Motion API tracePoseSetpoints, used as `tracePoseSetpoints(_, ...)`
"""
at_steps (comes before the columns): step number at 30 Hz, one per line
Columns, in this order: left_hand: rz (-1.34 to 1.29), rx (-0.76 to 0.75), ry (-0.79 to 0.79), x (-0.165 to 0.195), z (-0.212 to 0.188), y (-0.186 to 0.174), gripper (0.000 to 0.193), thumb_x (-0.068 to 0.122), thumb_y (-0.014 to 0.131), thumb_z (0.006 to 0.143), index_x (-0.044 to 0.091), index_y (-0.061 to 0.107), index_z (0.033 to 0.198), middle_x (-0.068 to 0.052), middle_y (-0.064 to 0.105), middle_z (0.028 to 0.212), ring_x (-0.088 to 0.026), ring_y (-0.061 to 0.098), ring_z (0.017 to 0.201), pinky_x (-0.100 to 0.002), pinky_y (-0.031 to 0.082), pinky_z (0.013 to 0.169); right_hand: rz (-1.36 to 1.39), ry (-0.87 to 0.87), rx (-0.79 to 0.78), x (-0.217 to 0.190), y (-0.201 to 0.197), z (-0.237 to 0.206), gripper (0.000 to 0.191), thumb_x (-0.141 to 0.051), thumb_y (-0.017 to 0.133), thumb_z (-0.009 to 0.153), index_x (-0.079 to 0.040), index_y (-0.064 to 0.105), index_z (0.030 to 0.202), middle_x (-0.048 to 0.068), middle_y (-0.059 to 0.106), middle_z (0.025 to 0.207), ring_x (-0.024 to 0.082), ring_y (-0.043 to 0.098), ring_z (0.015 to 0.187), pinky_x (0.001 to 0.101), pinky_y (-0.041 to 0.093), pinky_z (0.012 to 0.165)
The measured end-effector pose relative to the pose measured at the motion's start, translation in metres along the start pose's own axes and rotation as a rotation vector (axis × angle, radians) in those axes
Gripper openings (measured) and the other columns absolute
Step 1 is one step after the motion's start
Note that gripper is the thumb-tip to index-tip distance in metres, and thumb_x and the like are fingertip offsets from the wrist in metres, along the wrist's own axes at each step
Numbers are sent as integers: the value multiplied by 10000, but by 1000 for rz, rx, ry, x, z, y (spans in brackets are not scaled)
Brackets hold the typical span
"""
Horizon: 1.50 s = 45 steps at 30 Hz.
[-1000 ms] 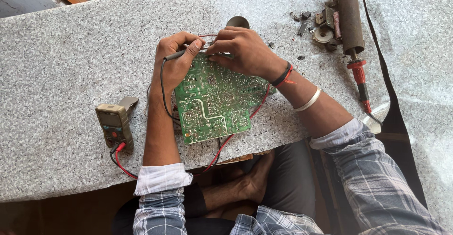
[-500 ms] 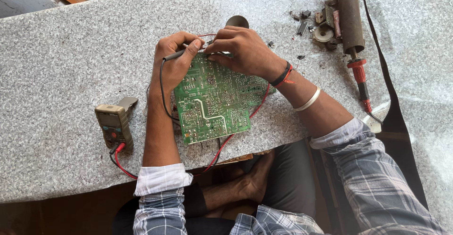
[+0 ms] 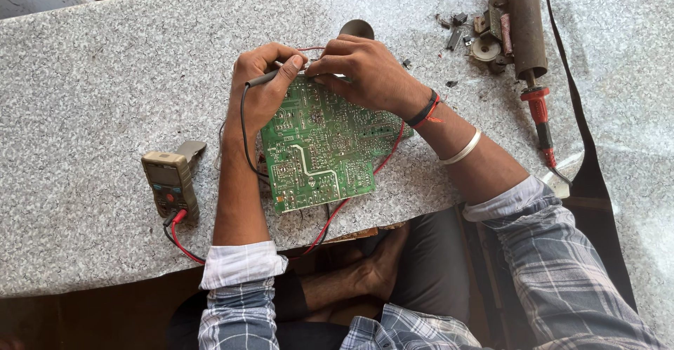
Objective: The person uses a multimeter to test points on a green circuit board. They repeatedly place the multimeter probes on different areas of the board to check electrical continuity or voltage.
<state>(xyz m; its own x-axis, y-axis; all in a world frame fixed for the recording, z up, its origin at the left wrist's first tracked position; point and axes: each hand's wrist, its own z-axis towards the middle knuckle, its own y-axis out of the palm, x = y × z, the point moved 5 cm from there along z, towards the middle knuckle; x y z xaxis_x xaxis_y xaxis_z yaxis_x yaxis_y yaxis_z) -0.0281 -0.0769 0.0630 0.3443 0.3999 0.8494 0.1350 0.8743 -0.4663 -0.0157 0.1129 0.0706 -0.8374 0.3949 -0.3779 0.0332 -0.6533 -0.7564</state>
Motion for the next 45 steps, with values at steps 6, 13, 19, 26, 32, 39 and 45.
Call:
tracePoseSetpoints(6,14,-1,1,-1,0,0,186,199,712,1015,31,782,1050,-49,753,845,-70,656,706,-239,500,574,-34,40,51,-2,3,0,181,-167,804,961,-148,776,1138,31,644,985,224,649,946,386,558,779)
tracePoseSetpoints(13,19,3,-9,-2,1,0,181,198,710,1014,36,780,1053,-49,755,836,-73,667,699,-242,510,569,-70,16,150,-8,1,3,180,-200,799,946,-148,763,1115,69,636,1172,241,612,1060,377,568,887)
tracePoseSetpoints(19,-24,-8,-3,-1,0,0,184,189,700,1023,25,776,1054,-44,747,834,-70,653,709,-241,498,585,80,39,91,-3,8,3,185,-133,749,1005,-84,713,1180,66,678,1127,253,701,998,389,588,827)
tracePoseSetpoints(26,-17,-5,4,1,1,-1,191,193,698,1021,20,776,1049,-38,744,829,-63,651,703,-238,499,583,84,51,80,1,12,3,174,-114,733,1000,-80,712,1169,85,682,1076,266,712,940,400,588,782)
tracePoseSetpoints(32,-2,-3,5,1,1,-1,187,190,699,1022,23,779,1048,-39,734,816,-65,631,688,-238,486,573,58,43,78,0,11,3,170,-118,725,1006,-82,712,1172,86,685,1076,265,715,945,400,590,783)
tracePoseSetpoints(39,25,3,15,2,2,-1,174,190,701,1020,36,782,1025,-33,734,811,-64,632,678,-240,488,561,68,53,70,-1,10,4,171,-114,730,1002,-81,714,1169,82,691,1066,255,717,935,389,591,771)
tracePoseSetpoints(45,16,5,22,3,1,-1,166,180,700,1022,35,781,1020,-35,733,815,-67,625,676,-242,480,558,68,37,92,-3,8,4,187,-108,730,992,-83,719,1177,82,689,1081,254,721,930,384,596,770)
